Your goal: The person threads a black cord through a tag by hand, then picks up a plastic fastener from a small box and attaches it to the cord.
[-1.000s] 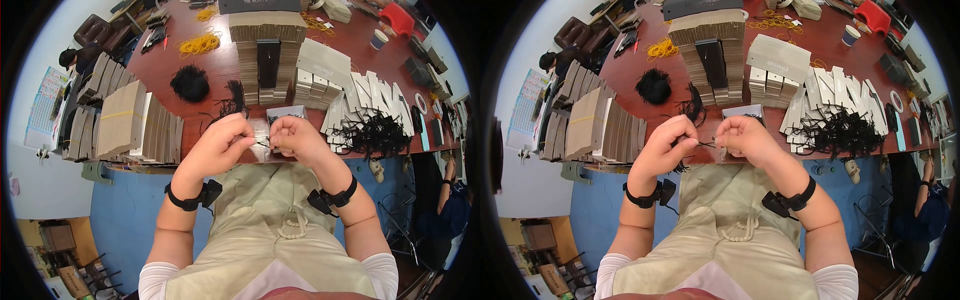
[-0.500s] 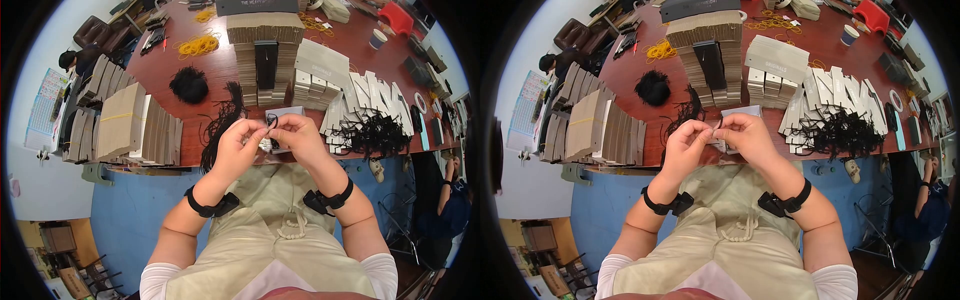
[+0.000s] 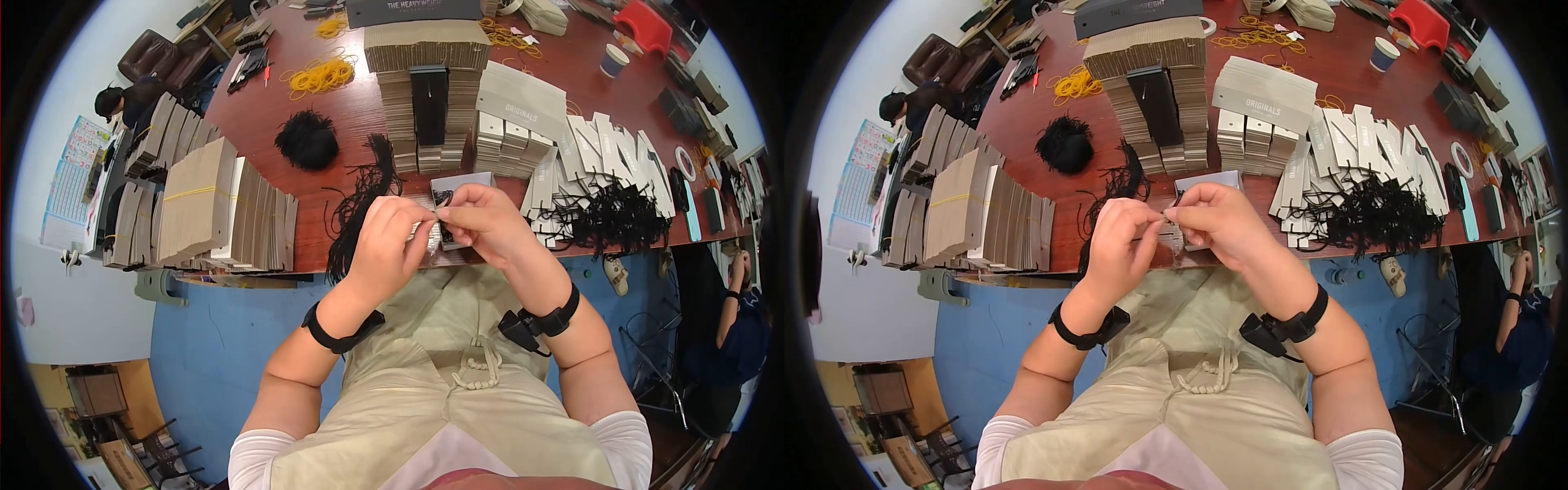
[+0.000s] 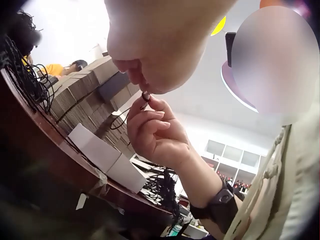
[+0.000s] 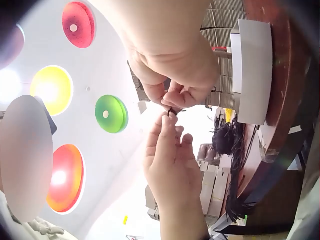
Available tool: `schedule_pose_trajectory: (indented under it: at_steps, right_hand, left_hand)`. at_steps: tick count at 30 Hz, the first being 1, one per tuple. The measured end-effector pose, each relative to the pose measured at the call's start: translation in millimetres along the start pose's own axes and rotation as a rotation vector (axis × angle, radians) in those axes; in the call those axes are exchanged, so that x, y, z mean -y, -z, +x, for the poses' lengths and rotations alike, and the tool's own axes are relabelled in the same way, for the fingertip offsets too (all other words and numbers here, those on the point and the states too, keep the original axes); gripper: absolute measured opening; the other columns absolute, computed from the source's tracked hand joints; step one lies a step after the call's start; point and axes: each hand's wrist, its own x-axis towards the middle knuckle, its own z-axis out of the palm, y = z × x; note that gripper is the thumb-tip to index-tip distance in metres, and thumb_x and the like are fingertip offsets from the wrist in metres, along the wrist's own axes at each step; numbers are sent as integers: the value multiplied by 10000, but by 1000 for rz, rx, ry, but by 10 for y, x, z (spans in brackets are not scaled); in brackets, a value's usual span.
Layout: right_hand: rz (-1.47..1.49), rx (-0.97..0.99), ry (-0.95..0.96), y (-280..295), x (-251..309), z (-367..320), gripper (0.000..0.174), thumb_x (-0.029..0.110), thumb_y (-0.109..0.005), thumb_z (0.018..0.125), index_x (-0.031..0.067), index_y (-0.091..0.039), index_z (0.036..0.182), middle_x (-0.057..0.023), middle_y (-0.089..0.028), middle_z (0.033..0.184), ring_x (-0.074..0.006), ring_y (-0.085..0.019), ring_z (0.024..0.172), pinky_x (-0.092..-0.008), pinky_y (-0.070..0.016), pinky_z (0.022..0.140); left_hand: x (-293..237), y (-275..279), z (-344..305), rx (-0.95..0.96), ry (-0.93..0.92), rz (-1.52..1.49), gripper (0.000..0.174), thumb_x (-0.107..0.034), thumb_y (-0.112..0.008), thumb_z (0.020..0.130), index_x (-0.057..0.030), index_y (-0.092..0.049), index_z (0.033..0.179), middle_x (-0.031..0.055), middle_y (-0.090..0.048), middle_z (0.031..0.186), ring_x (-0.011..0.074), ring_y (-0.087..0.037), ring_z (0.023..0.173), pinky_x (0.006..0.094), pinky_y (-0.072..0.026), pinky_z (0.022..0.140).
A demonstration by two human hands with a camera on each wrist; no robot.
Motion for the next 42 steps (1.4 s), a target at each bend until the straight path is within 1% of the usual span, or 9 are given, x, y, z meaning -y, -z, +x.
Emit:
schedule_pose_trajectory:
  at_steps: [12, 15, 18, 19, 23, 25, 34, 40, 42]
  right_hand:
    - [-256, -56, 294, -90, -20, -23, 127, 15, -671, 781, 36, -551, 745, -36, -627, 762, -69, -546, 607, -195, -410, 512]
    - [-605, -163, 534, -107, -115, -37, 145, 32, -709, 730, 26, -564, 728, -23, -622, 760, -91, -566, 626, -227, -450, 563]
    - [-1163, -158, 1163, -158, -49, -49, 140, 5, -695, 670, 32, -566, 714, -48, -631, 778, -159, -576, 628, -274, -459, 570]
    - [-1154, -150, 1197, -173, -44, -73, 144, -17, -664, 630, 26, -572, 731, -88, -629, 802, -222, -576, 641, -303, -463, 562]
    - [-859, -188, 921, -195, -82, -111, 119, -14, -656, 672, 26, -580, 754, -54, -634, 817, -135, -540, 612, -254, -438, 542]
    - [-688, -182, 731, -184, -89, -121, 109, -6, -659, 693, 25, -579, 760, -36, -631, 815, -90, -516, 608, -226, -421, 537]
    - [-687, -162, 780, -139, -167, -57, 118, 20, -677, 728, 29, -577, 791, -20, -609, 782, -36, -471, 612, -191, -378, 519]
    - [-498, -285, 506, -6, -88, -48, 164, 59, -628, 818, 33, -539, 954, -4, -546, 721, 8, -436, 568, -170, -303, 470]
    - [-502, -86, 436, -27, -18, -89, 234, 80, -571, 855, 30, -490, 1069, -39, -571, 784, -33, -487, 539, -182, -346, 439]
  left_hand:
    - [37, 50, -74, 101, 568, -561, 70, 37, -624, 772, 33, -632, 842, 45, -595, 869, 79, -547, 750, 207, -439, 657]
    - [42, 48, -77, 120, 603, -646, 65, 47, -619, 766, 35, -625, 829, 36, -592, 858, 71, -537, 748, 201, -426, 652]
    - [24, 47, -72, 125, 553, -622, 63, 26, -621, 764, 27, -620, 827, 34, -595, 847, 74, -532, 754, 207, -422, 657]
    - [1, 56, -54, 114, 526, -607, 70, -2, -625, 766, 18, -623, 834, 38, -602, 839, 80, -535, 753, 213, -426, 656]
    - [-13, 108, -26, 18, 689, -861, 105, -17, -562, 822, 1, -601, 918, 11, -590, 886, 68, -527, 825, 213, -423, 740]
    - [-8, 125, 0, 68, 776, -960, 128, -41, -559, 851, 2, -593, 967, 9, -593, 865, 47, -522, 754, 194, -425, 637]
    - [65, 32, -77, 100, 820, -1024, 106, -64, -586, 873, 0, -603, 956, 0, -608, 794, 30, -524, 623, 165, -402, 514]
    - [17, 120, -16, 84, 828, -979, 67, -44, -585, 860, 3, -599, 905, -5, -587, 767, 18, -504, 579, 165, -384, 486]
    - [72, 115, -42, 137, 760, -882, 66, -43, -587, 854, 3, -596, 899, -9, -579, 760, 16, -501, 579, 166, -386, 488]
